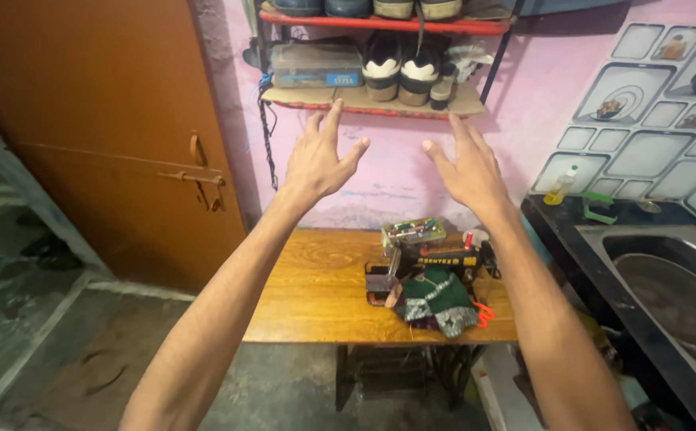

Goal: The person removes shoes from a wall-mounted rack, places them on the floor, and unlaces one pair of gray sneakers. They then re-lace the same pair and leave the shoes on the floor.

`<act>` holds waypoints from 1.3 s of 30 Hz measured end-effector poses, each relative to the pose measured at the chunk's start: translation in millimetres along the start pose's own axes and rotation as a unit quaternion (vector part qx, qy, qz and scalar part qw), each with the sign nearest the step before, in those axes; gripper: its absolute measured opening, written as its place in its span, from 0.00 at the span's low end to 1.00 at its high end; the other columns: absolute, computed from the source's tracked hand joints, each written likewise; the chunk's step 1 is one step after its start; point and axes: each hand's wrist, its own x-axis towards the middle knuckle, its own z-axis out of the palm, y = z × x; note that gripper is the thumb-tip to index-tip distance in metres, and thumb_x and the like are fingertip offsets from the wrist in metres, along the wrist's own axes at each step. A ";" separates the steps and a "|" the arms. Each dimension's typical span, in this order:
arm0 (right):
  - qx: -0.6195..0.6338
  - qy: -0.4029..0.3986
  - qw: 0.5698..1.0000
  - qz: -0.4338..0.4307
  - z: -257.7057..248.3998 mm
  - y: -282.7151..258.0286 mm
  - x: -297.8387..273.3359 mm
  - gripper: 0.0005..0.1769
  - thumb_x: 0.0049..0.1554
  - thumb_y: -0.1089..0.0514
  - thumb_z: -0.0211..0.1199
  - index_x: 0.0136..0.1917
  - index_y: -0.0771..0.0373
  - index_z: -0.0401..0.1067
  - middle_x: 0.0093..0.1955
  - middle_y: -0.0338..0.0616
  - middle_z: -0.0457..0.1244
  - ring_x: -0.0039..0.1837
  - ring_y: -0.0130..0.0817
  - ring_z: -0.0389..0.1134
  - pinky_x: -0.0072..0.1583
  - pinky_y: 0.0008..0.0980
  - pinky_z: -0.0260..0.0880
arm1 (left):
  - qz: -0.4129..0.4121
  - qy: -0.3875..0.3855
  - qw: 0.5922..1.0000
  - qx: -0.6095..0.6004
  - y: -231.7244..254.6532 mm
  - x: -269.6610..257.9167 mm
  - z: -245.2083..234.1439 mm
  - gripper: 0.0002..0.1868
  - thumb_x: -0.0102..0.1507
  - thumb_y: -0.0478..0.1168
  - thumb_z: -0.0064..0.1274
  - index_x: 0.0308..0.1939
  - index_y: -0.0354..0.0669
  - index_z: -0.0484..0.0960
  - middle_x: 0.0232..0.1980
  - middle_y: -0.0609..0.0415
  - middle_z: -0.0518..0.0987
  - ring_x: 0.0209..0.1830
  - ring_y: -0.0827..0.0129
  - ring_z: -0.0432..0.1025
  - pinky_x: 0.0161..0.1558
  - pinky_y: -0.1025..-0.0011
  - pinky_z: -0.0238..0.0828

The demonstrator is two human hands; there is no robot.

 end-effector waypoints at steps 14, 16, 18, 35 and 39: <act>-0.003 0.063 0.996 -0.062 68.5 107.5 144.7 0.42 0.63 0.41 0.64 0.77 0.72 0.58 0.73 0.67 0.58 0.74 0.62 0.59 0.71 0.51 0.58 | -0.001 0.054 0.996 -0.077 -43.0 131.3 108.4 0.60 0.56 0.61 0.66 0.80 0.42 0.47 0.71 0.22 0.59 0.69 0.31 0.62 0.67 0.48 0.63; -0.005 0.066 0.995 -0.068 84.7 122.7 163.9 0.43 0.62 0.41 0.66 0.77 0.72 0.58 0.73 0.67 0.58 0.74 0.62 0.59 0.71 0.51 0.58 | -0.012 0.053 0.994 -0.092 -49.7 144.3 122.1 0.62 0.54 0.60 0.69 0.79 0.43 0.47 0.71 0.22 0.59 0.70 0.31 0.61 0.67 0.48 0.62; -0.007 0.058 0.997 -0.055 102.1 137.2 181.5 0.44 0.60 0.39 0.67 0.77 0.70 0.58 0.72 0.65 0.59 0.73 0.61 0.60 0.71 0.50 0.60 | -0.033 0.040 0.993 -0.107 -58.8 158.0 136.1 0.63 0.52 0.60 0.71 0.79 0.43 0.48 0.71 0.22 0.59 0.71 0.30 0.59 0.68 0.47 0.61; 0.023 0.138 0.990 0.009 181.4 176.7 239.5 0.38 0.42 0.52 0.82 0.60 0.67 0.66 0.56 0.61 0.66 0.61 0.60 0.66 0.61 0.53 0.65 | -0.030 0.076 0.989 -0.122 -87.5 256.0 224.3 0.47 0.44 0.45 0.74 0.65 0.41 0.72 0.58 0.25 0.72 0.58 0.35 0.70 0.59 0.53 0.71; -0.005 0.145 0.989 0.039 170.1 160.7 234.5 0.33 0.43 0.52 0.83 0.54 0.63 0.68 0.50 0.56 0.67 0.56 0.56 0.68 0.57 0.52 0.65 | -0.052 0.082 0.987 -0.127 -80.8 252.8 212.6 0.38 0.47 0.45 0.73 0.60 0.40 0.78 0.55 0.30 0.77 0.54 0.37 0.74 0.57 0.52 0.71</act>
